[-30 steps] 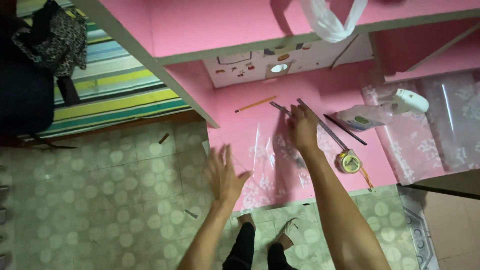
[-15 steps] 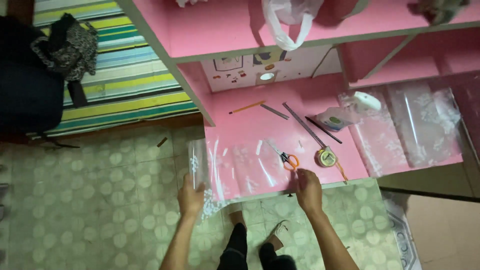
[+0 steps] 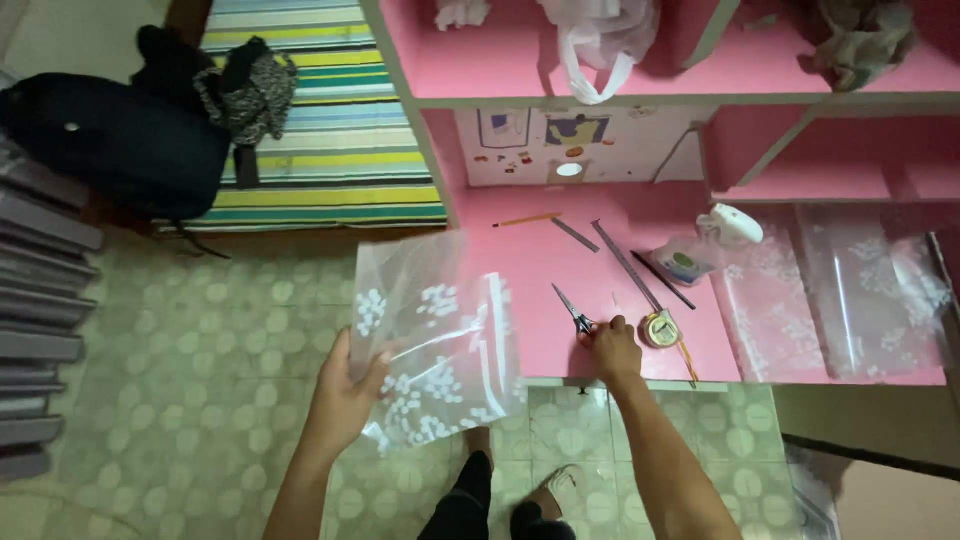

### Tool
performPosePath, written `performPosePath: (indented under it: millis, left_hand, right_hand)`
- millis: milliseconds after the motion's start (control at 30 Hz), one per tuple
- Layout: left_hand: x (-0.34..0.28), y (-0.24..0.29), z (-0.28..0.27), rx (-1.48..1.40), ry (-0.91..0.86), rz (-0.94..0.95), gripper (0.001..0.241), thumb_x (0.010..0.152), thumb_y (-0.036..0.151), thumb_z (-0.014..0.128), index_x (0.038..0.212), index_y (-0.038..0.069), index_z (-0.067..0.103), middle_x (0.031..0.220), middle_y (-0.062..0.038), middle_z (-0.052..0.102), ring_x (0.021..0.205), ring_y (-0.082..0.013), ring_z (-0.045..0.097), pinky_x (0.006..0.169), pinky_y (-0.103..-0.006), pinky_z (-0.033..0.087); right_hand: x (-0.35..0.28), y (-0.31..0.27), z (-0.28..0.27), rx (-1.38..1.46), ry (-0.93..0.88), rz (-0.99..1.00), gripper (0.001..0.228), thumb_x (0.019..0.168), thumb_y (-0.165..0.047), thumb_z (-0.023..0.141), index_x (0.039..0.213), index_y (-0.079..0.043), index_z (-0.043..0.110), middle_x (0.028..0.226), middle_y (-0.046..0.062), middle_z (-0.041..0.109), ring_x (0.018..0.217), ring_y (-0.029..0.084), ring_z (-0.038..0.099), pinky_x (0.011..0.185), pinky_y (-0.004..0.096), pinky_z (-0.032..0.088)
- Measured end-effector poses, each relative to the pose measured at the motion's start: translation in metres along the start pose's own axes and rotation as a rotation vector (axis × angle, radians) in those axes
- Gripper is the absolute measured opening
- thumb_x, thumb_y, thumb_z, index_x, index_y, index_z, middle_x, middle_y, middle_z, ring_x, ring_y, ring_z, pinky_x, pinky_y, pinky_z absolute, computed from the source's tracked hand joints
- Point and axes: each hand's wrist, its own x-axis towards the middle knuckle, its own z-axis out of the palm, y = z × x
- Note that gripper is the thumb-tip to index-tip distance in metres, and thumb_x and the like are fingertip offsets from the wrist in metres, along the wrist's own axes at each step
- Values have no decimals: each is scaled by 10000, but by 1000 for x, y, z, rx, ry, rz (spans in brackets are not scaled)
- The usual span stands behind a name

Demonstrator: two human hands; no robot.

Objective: Measuring, cutting, and applying decorative floral film to a cabinet door and a shelf unit.

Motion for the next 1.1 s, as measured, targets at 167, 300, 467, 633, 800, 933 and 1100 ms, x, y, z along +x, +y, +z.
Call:
performPosePath:
  millis: [167,300,467,633,800,933,1100]
  left_hand:
    - [-15,21,7,-47,4,216,393,914,296,644,1254,104,598,1160,-36,716,1080,-158,697,913,-301,566]
    - [-19,42,25,-106,-17,288,570,872,269,679,1402,105,547,1286,-47,686,1152,-166,672,900,-306,584]
    - [-19,54,51,-168,-32,217,595,830,308,713,1371,111,565,1244,-40,696,1133,-170,675,855,-316,600]
    - [-34,73,70,-299,-39,252,627,776,294,768,1336,82,580,1257,-48,691,1149,-168,664,970,-310,539]
    - [-64,110,75,-394,-105,372,584,815,172,749,1333,55,504,1112,-139,744,866,-198,712,511,-314,611]
    - [-95,149,69,-361,-135,465,588,816,241,735,1335,60,526,1150,-114,704,958,-230,739,530,-299,646]
    - [-112,172,72,-400,-138,705,427,882,176,708,1265,74,549,1032,-67,647,864,-157,678,504,-302,631]
  right_hand:
    - [-9,37,20,81,-116,14,392,905,-441,545,1091,-142,719,1063,164,622,1017,382,671,863,496,559]
    - [-49,61,23,1018,-300,111,207,930,31,535,779,80,668,817,212,720,750,321,734,692,416,651]
    - [-151,47,-34,1655,-368,158,157,1000,27,550,1135,98,591,1114,234,668,1095,368,679,1080,446,552]
    - [-202,70,-60,1833,-410,97,267,974,22,585,1221,112,631,1131,299,710,1085,360,697,1076,417,527]
    - [-184,121,-48,1905,-216,-113,187,850,-44,763,1004,46,705,1029,192,740,984,371,732,1016,488,579]
    - [-205,117,-110,1886,-190,-186,138,915,-132,728,886,3,720,958,192,738,829,283,702,759,349,609]
    - [-241,97,-171,1852,-173,-386,64,1029,-124,568,987,-78,583,956,93,589,787,254,608,616,308,518]
